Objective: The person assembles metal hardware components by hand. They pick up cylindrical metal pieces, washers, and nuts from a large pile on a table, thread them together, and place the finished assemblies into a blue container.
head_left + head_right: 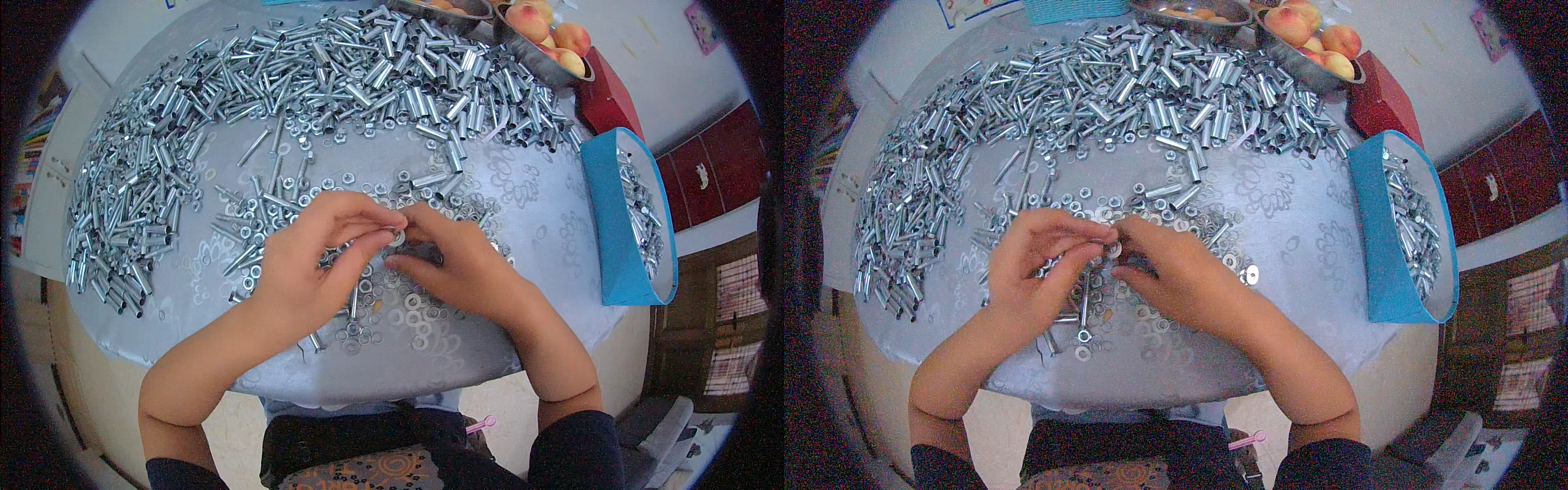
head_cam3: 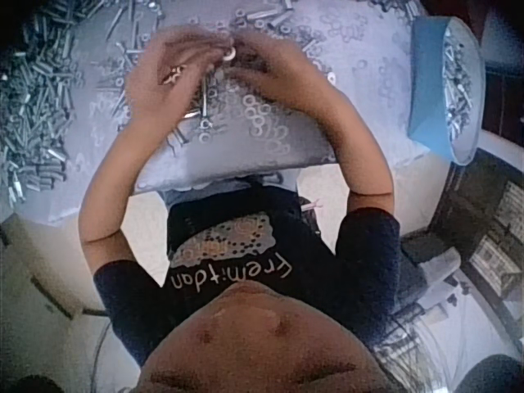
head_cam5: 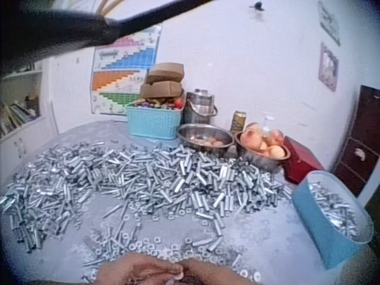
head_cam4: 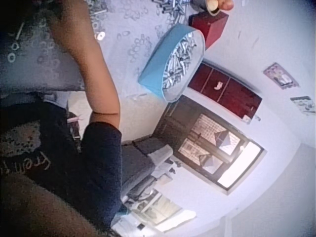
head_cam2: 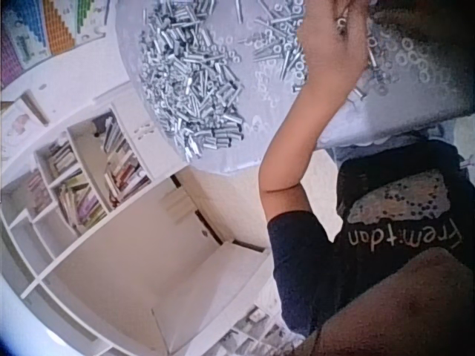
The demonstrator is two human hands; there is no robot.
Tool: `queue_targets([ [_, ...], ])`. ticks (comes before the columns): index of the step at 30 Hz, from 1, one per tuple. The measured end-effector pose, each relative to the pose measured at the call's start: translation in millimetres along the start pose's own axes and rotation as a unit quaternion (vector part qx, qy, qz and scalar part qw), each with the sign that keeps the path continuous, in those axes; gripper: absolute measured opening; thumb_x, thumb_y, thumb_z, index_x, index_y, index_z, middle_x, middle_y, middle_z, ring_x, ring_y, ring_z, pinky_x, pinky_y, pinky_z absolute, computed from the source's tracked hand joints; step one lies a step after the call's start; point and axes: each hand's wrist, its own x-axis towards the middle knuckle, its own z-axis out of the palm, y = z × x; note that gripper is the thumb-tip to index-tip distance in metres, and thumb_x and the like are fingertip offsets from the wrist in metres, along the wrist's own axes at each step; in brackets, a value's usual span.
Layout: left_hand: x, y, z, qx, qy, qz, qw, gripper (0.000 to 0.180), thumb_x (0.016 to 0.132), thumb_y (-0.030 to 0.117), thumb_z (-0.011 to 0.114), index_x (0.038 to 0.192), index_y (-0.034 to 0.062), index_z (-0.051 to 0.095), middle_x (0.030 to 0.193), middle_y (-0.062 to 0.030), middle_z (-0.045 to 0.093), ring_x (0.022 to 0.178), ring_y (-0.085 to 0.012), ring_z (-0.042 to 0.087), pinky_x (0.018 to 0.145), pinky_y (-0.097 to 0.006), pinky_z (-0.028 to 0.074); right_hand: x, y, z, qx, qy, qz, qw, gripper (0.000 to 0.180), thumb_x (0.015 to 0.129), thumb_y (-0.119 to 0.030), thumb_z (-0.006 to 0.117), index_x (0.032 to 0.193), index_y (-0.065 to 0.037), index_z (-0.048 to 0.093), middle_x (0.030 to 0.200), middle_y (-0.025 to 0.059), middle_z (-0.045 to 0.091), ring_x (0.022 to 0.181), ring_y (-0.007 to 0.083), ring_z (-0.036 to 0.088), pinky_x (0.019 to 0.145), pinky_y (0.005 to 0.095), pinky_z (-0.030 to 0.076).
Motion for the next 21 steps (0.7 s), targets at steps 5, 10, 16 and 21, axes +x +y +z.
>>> queue_targets([
  [5,5.7,7.2,-6.0,0.039,-0.019,-0.051,0.998,0.016,0.077,0.000,0.059,0.093,-0.0013,0.055,0.089,-0.0091,0.063,0.085,-0.0131,0.061,0.073,-0.024,0.047,0.1,1.4,-0.3,-0.017,-0.002,0.014,1.000,0.033,0.076,-0.008,0.063,0.105,-0.002,0.050,0.095,0.0145,0.060,0.093,0.0250,0.060,0.076,0.0315,0.047],
  [10,6.0,7.9,-2.3,-0.021,-0.014,-0.139,0.990,0.015,0.078,0.001,0.059,0.093,-0.0011,0.056,0.088,-0.0076,0.064,0.084,-0.0121,0.060,0.077,-0.023,0.045,0.4,3.5,1.1,-0.036,0.008,-0.011,0.999,0.035,0.075,-0.007,0.063,0.107,-0.002,0.049,0.096,0.0148,0.060,0.092,0.0259,0.060,0.075,0.0322,0.047],
  [16,9.6,7.4,-0.2,-0.084,-0.007,-0.136,0.987,0.018,0.077,0.001,0.060,0.094,-0.0018,0.055,0.088,-0.0070,0.063,0.083,-0.0101,0.058,0.074,-0.023,0.044,0.8,2.6,2.2,-0.061,0.007,-0.029,0.998,0.034,0.076,-0.010,0.060,0.106,0.000,0.046,0.093,0.0182,0.058,0.090,0.0327,0.056,0.076,0.0379,0.044],
  [21,10.8,6.8,-6.2,0.028,-0.037,-0.109,0.993,0.014,0.073,0.003,0.064,0.087,0.0011,0.060,0.085,-0.0068,0.061,0.079,-0.0137,0.058,0.071,-0.026,0.045,-0.9,5.4,3.9,-0.052,0.010,-0.029,0.998,0.032,0.077,-0.012,0.058,0.104,0.000,0.045,0.094,0.0200,0.056,0.090,0.0360,0.054,0.076,0.0405,0.043],
])
